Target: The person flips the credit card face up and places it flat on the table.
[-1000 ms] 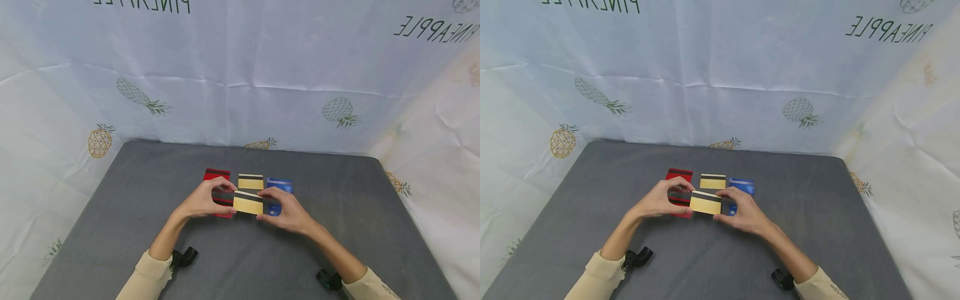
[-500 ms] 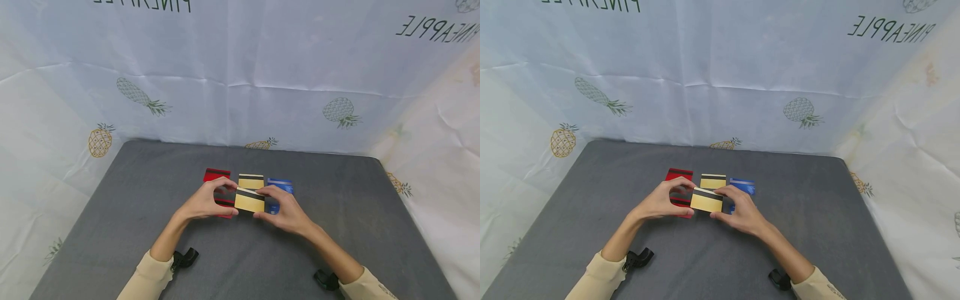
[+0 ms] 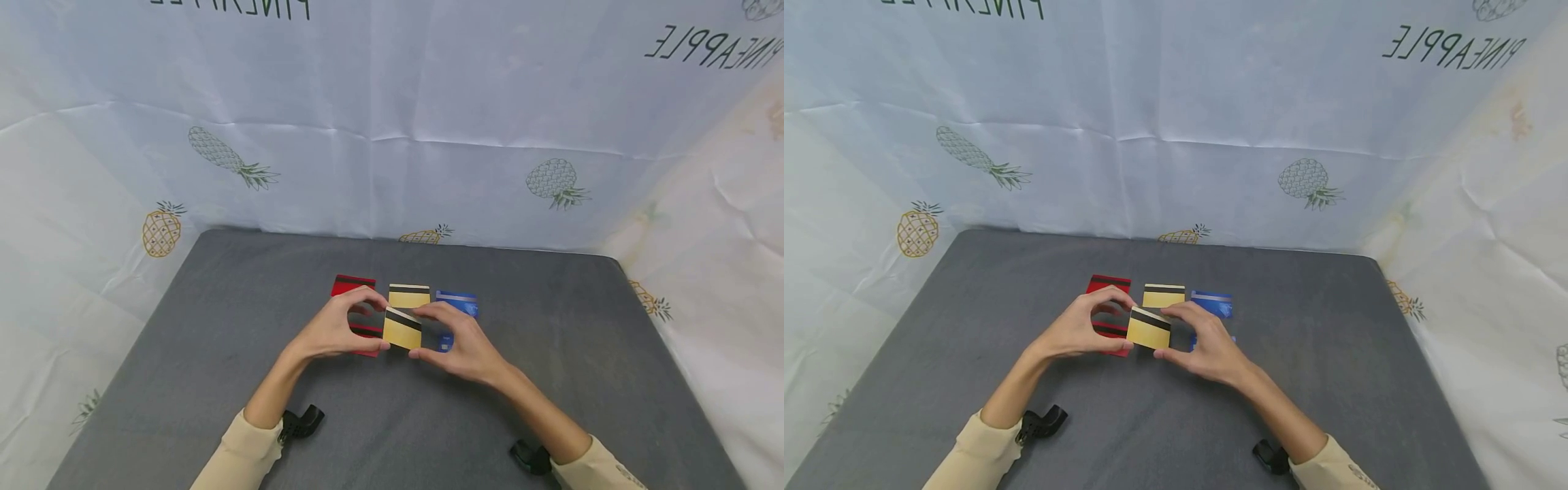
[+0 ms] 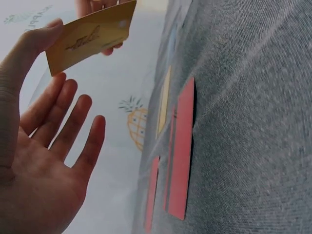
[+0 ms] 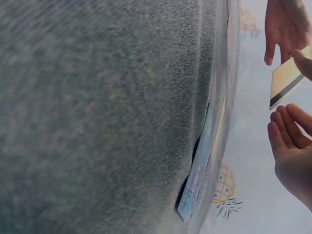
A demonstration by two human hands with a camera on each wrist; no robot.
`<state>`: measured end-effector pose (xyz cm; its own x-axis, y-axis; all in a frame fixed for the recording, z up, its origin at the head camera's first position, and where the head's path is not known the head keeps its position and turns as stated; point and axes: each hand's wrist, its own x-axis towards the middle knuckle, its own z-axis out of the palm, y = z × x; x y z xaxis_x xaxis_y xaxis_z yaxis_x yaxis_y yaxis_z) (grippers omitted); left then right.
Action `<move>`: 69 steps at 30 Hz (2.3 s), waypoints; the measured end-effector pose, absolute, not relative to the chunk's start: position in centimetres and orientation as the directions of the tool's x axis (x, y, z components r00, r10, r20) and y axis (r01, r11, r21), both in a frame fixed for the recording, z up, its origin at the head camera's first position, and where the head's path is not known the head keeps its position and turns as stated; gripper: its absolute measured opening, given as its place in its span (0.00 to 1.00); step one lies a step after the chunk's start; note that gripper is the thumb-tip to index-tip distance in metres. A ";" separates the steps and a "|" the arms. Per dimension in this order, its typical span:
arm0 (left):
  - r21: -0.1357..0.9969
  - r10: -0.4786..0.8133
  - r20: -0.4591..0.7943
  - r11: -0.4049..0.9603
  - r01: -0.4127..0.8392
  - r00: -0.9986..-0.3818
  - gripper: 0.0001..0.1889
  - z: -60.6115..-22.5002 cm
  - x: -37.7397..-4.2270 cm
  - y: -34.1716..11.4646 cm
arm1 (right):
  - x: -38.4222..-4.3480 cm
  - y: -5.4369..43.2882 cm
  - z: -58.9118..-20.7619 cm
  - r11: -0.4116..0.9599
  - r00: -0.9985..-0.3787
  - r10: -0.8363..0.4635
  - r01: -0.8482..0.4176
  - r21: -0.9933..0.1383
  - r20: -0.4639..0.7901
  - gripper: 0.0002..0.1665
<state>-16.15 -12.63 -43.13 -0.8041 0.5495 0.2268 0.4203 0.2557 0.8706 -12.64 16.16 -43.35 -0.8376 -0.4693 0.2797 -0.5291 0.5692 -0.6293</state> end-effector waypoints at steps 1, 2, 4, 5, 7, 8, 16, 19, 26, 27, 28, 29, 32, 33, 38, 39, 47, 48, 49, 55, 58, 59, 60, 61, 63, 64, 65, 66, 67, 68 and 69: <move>0.871 0.552 0.226 0.255 0.420 -0.803 0.27 -43.1 -16.1 -12.6 | -12.6 16.1 -43.3 0.565 -0.835 -0.472 -0.532 -0.631 0.282 0.39; 0.870 0.553 0.227 0.256 0.422 -0.802 0.27 -43.0 -16.1 -12.5 | -12.6 16.0 -43.3 0.562 -0.833 -0.475 -0.535 -0.631 0.283 0.38; 0.868 0.555 0.228 0.256 0.425 -0.800 0.27 -43.0 -16.0 -12.4 | -12.6 15.9 -43.2 0.554 -0.827 -0.483 -0.542 -0.631 0.287 0.38; 0.867 0.555 0.230 0.256 0.427 -0.799 0.27 -43.0 -16.0 -12.4 | -12.6 15.8 -43.2 0.553 -0.824 -0.487 -0.546 -0.629 0.288 0.37; 0.865 0.554 0.234 0.257 0.432 -0.799 0.27 -43.0 -15.9 -12.3 | -12.6 15.7 -43.2 0.550 -0.819 -0.494 -0.553 -0.626 0.290 0.37; 0.864 0.555 0.236 0.256 0.434 -0.798 0.27 -43.0 -15.9 -12.3 | -12.6 15.7 -43.2 0.550 -0.817 -0.497 -0.557 -0.623 0.292 0.37; 0.872 0.559 0.246 0.230 0.433 -0.792 0.27 -43.0 -15.8 -12.0 | -12.8 15.5 -43.5 0.526 -0.806 -0.502 -0.573 -0.628 0.315 0.34; 0.875 0.556 0.247 0.224 0.429 -0.794 0.28 -42.9 -15.7 -11.9 | -12.8 15.4 -43.5 0.524 -0.802 -0.503 -0.579 -0.625 0.321 0.33; 0.882 0.555 0.242 0.216 0.419 -0.796 0.30 -42.9 -15.6 -11.8 | -12.7 15.3 -43.4 0.511 -0.794 -0.510 -0.589 -0.626 0.330 0.33; 0.880 0.555 0.245 0.217 0.422 -0.795 0.30 -42.9 -15.6 -11.8 | -12.7 15.3 -43.4 0.510 -0.794 -0.511 -0.589 -0.626 0.330 0.33; 0.880 0.553 0.243 0.219 0.421 -0.797 0.29 -42.8 -15.6 -11.7 | -12.7 15.3 -43.4 0.511 -0.794 -0.510 -0.589 -0.626 0.331 0.33; 0.879 0.552 0.246 0.219 0.423 -0.797 0.29 -42.8 -15.6 -11.7 | -12.7 15.3 -43.4 0.511 -0.794 -0.510 -0.589 -0.626 0.330 0.33; 0.881 0.546 0.254 0.210 0.424 -0.798 0.29 -42.9 -15.7 -11.8 | -12.6 15.3 -43.4 0.513 -0.795 -0.512 -0.587 -0.626 0.326 0.34; 0.882 0.544 0.258 0.204 0.424 -0.798 0.28 -42.8 -15.6 -11.8 | -12.6 15.3 -43.4 0.513 -0.795 -0.513 -0.586 -0.627 0.324 0.35; 0.893 0.541 0.258 0.182 0.411 -0.800 0.28 -42.7 -15.5 -11.7 | -12.6 15.3 -43.4 0.516 -0.800 -0.508 -0.579 -0.632 0.319 0.34; 0.896 0.542 0.256 0.177 0.406 -0.801 0.29 -42.7 -15.5 -11.7 | -12.6 15.3 -43.4 0.514 -0.800 -0.507 -0.578 -0.633 0.319 0.34; 0.909 0.554 0.247 0.151 0.387 -0.795 0.30 -42.8 -15.2 -11.2 | -12.3 15.0 -43.4 0.509 -0.803 -0.503 -0.574 -0.641 0.319 0.33; 0.911 0.553 0.247 0.148 0.386 -0.796 0.30 -42.8 -15.2 -11.2 | -12.3 15.0 -43.3 0.509 -0.803 -0.503 -0.574 -0.641 0.319 0.33; 0.912 0.552 0.248 0.145 0.384 -0.796 0.30 -42.7 -15.2 -11.2 | -12.3 15.0 -43.3 0.510 -0.803 -0.504 -0.573 -0.642 0.318 0.33; 0.898 0.545 0.274 0.150 0.413 -0.793 0.30 -42.8 -15.3 -11.3 | -12.3 15.1 -43.1 0.519 -0.810 -0.498 -0.565 -0.641 0.310 0.35; 0.888 0.533 0.287 0.164 0.430 -0.796 0.30 -42.8 -15.3 -11.3 | -12.3 15.2 -42.8 0.523 -0.817 -0.484 -0.557 -0.645 0.313 0.36; 0.885 0.530 0.288 0.169 0.433 -0.798 0.30 -42.8 -15.4 -11.4 | -12.3 15.2 -42.7 0.523 -0.820 -0.479 -0.553 -0.648 0.314 0.36; 0.885 0.527 0.287 0.173 0.432 -0.800 0.30 -42.8 -15.4 -11.4 | -12.3 15.2 -42.6 0.525 -0.823 -0.472 -0.549 -0.650 0.315 0.36; 0.885 0.526 0.286 0.176 0.431 -0.801 0.30 -42.8 -15.3 -11.4 | -12.3 15.2 -42.5 0.526 -0.826 -0.467 -0.547 -0.651 0.316 0.36; 0.884 0.524 0.285 0.180 0.431 -0.803 0.30 -42.9 -15.3 -11.4 | -12.3 15.2 -42.3 0.528 -0.830 -0.460 -0.541 -0.654 0.316 0.36; 0.883 0.523 0.285 0.183 0.432 -0.803 0.30 -42.9 -15.3 -11.4 | -12.3 15.2 -42.3 0.530 -0.832 -0.457 -0.539 -0.654 0.315 0.36; 0.882 0.522 0.286 0.184 0.433 -0.804 0.30 -43.0 -15.3 -11.4 | -12.3 15.2 -42.2 0.531 -0.833 -0.454 -0.537 -0.655 0.315 0.36; 0.881 0.521 0.286 0.187 0.434 -0.804 0.29 -43.0 -15.3 -11.5 | -12.4 15.3 -42.1 0.533 -0.834 -0.452 -0.537 -0.654 0.316 0.36; 0.879 0.520 0.286 0.192 0.436 -0.805 0.29 -43.0 -15.3 -11.5 | -12.4 15.3 -42.1 0.534 -0.834 -0.450 -0.537 -0.653 0.319 0.35; 0.878 0.518 0.286 0.196 0.437 -0.806 0.29 -43.0 -15.3 -11.5 | -12.4 15.3 -42.0 0.531 -0.834 -0.447 -0.538 -0.655 0.323 0.35; 0.877 0.517 0.286 0.198 0.438 -0.807 0.29 -43.0 -15.3 -11.5 | -12.4 15.4 -42.0 0.526 -0.834 -0.444 -0.539 -0.658 0.328 0.35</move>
